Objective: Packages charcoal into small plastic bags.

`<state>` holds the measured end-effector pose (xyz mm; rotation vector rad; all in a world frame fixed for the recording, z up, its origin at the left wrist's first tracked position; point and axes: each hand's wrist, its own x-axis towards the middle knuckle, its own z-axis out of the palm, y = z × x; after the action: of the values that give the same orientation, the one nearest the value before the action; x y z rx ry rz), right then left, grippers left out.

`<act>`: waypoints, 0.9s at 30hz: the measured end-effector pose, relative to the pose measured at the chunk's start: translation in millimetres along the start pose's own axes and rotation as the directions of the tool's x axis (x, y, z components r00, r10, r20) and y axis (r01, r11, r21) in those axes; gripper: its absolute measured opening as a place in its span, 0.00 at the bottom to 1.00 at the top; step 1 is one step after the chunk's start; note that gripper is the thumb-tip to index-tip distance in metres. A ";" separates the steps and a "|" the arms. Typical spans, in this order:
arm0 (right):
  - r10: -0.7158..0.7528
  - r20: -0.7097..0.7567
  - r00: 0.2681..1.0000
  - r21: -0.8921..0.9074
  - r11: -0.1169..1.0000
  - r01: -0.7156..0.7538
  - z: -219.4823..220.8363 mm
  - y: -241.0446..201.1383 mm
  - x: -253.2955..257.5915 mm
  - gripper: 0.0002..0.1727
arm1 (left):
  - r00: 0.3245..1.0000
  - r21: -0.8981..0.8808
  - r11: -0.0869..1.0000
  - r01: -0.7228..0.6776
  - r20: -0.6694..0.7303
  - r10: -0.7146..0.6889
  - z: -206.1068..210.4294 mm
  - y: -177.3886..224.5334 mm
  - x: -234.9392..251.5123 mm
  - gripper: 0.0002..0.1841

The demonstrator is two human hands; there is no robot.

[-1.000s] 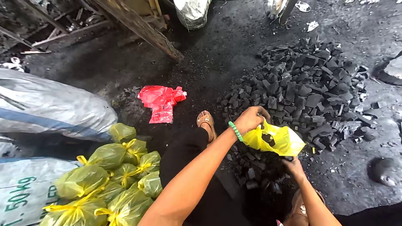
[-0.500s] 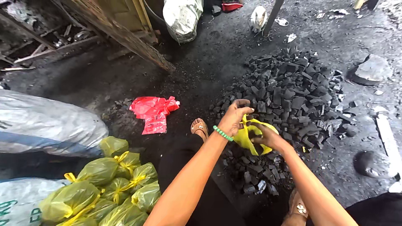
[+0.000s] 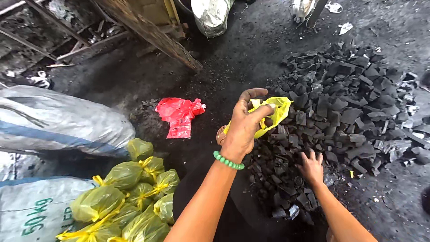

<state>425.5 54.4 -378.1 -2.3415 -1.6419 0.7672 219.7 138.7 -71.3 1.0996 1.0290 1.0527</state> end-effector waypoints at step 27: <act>-0.303 -0.365 0.880 0.722 0.505 0.473 -136.4 -58.5 1.6 0.17 | 0.934 0.042 0.934 0.355 0.033 -0.356 12.7 -34.6 8.7 0.18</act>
<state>446.8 97.2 -237.7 -1.2836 -1.2614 0.8846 238.2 140.5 -104.4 0.9143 1.1666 0.7194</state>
